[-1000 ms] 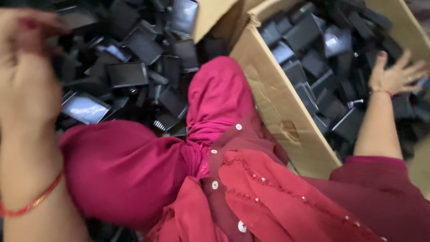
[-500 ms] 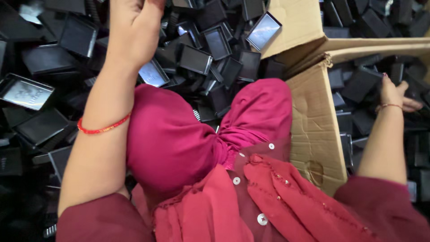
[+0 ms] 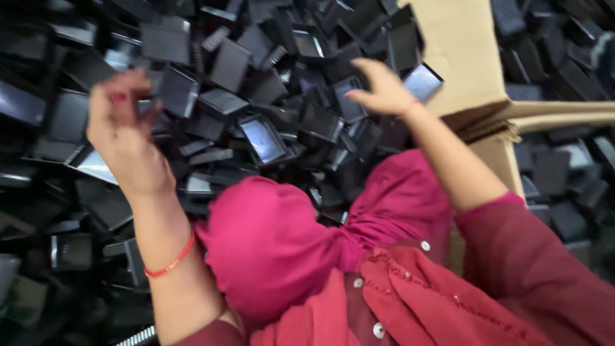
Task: The person sits on the floor among a large pile of black plastic boxes and lids. They pick up a box base, fit a lid onto it by hand, press it closed, and place the closed box into a cardboard carton beside them, repeating this one box at a time.
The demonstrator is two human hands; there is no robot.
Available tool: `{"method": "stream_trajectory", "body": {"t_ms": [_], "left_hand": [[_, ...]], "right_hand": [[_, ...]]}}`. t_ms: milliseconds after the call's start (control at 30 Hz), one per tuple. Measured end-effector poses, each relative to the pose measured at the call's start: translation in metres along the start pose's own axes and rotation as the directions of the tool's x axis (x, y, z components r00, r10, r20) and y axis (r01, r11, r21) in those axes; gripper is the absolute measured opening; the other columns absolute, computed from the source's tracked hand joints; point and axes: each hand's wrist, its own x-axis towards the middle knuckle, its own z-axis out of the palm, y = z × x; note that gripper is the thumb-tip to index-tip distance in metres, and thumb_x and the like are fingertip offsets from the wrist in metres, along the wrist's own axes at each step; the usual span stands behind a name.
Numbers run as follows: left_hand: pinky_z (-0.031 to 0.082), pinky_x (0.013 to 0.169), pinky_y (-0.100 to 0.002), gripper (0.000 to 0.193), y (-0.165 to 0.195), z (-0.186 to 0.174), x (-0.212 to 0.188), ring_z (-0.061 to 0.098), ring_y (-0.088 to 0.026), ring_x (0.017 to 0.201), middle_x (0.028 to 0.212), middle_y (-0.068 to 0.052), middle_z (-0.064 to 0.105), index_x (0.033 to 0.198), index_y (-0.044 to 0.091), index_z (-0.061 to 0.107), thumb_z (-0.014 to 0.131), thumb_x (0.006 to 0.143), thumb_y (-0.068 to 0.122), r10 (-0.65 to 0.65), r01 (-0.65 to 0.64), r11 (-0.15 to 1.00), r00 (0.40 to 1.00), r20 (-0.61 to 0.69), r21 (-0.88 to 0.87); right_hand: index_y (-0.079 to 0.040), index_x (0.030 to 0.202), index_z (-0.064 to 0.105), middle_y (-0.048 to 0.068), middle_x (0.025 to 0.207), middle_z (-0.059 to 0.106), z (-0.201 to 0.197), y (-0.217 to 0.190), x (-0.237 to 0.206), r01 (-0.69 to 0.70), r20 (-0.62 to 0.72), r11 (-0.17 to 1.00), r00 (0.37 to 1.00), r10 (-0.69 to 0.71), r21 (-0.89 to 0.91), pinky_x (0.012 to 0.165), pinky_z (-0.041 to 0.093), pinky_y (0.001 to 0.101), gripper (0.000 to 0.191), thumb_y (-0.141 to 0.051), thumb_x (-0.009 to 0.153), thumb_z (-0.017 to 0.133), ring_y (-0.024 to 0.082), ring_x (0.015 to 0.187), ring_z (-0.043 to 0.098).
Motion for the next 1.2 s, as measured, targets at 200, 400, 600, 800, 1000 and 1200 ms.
{"method": "stream_trajectory", "body": {"t_ms": [200,400,600,800,1000,1200], "left_hand": [[0.044,0.115,-0.039,0.023,-0.077,-0.133,-0.014,0.057,-0.027,0.13,0.138,-0.015,0.06,0.121,0.005,0.07,0.07,0.113,0.027,0.086,0.03,0.781,0.984,-0.155,0.624],[0.035,0.123,-0.052,0.029,-0.107,-0.243,-0.002,0.042,-0.043,0.144,0.157,-0.022,0.047,0.133,0.014,0.074,0.071,0.109,0.029,0.16,0.204,0.39,0.945,-0.284,0.898],[0.015,0.103,-0.078,0.053,-0.158,-0.233,0.077,0.025,-0.051,0.139,0.154,-0.025,0.035,0.142,0.03,0.065,0.071,0.1,0.063,0.009,0.462,0.243,0.878,-0.478,0.853],[0.028,0.114,-0.074,0.073,-0.217,-0.151,0.106,0.019,-0.062,0.145,0.139,-0.02,0.047,0.156,0.037,0.046,0.059,0.097,0.078,0.042,0.509,0.141,0.854,-0.519,0.849],[0.007,0.107,-0.085,0.06,-0.223,-0.128,0.096,0.009,-0.06,0.146,0.155,-0.024,0.031,0.125,0.029,0.072,0.052,0.093,0.076,-0.16,0.505,0.181,0.862,-0.481,0.844],[0.004,0.114,-0.084,0.042,-0.227,-0.146,0.086,0.018,-0.051,0.151,0.161,-0.024,0.027,0.12,0.025,0.076,0.066,0.101,0.061,0.162,0.381,0.183,0.898,-0.41,0.906]], "right_hand": [[-0.016,0.152,0.048,0.032,0.158,0.032,0.081,-0.073,0.121,0.09,0.067,0.919,0.995,-0.069,-0.383,0.108,0.028,0.0622,0.081,-0.047,0.083,0.08,0.051,0.144,0.029],[-0.022,0.141,0.069,0.026,0.142,0.06,0.093,-0.025,0.149,0.072,-0.093,0.962,0.991,-0.099,-0.263,0.097,0.051,0.0536,0.052,-0.049,0.097,0.075,0.046,0.119,0.061],[-0.005,0.137,0.068,0.014,0.135,0.071,0.088,-0.012,0.128,0.117,-0.251,0.992,0.962,-0.103,0.04,0.111,0.057,0.036,0.042,-0.008,0.1,0.087,0.029,0.128,0.072],[-0.001,0.136,0.065,0.011,0.135,0.063,0.123,-0.053,0.113,0.1,-0.339,0.828,0.934,0.112,0.551,0.116,0.049,0.0325,0.049,-0.004,0.091,0.083,0.02,0.128,0.061],[-0.006,0.125,0.075,0.017,0.13,0.061,0.155,-0.065,0.112,0.041,-0.245,0.985,0.97,0.001,0.169,0.107,0.053,0.0379,0.046,-0.013,0.084,0.094,0.029,0.123,0.062],[-0.005,0.128,0.068,0.017,0.133,0.06,0.149,-0.079,0.104,0.073,-0.154,0.977,0.982,-0.105,-0.2,0.097,0.051,0.0461,0.066,-0.037,0.078,0.096,0.039,0.116,0.06]]}}
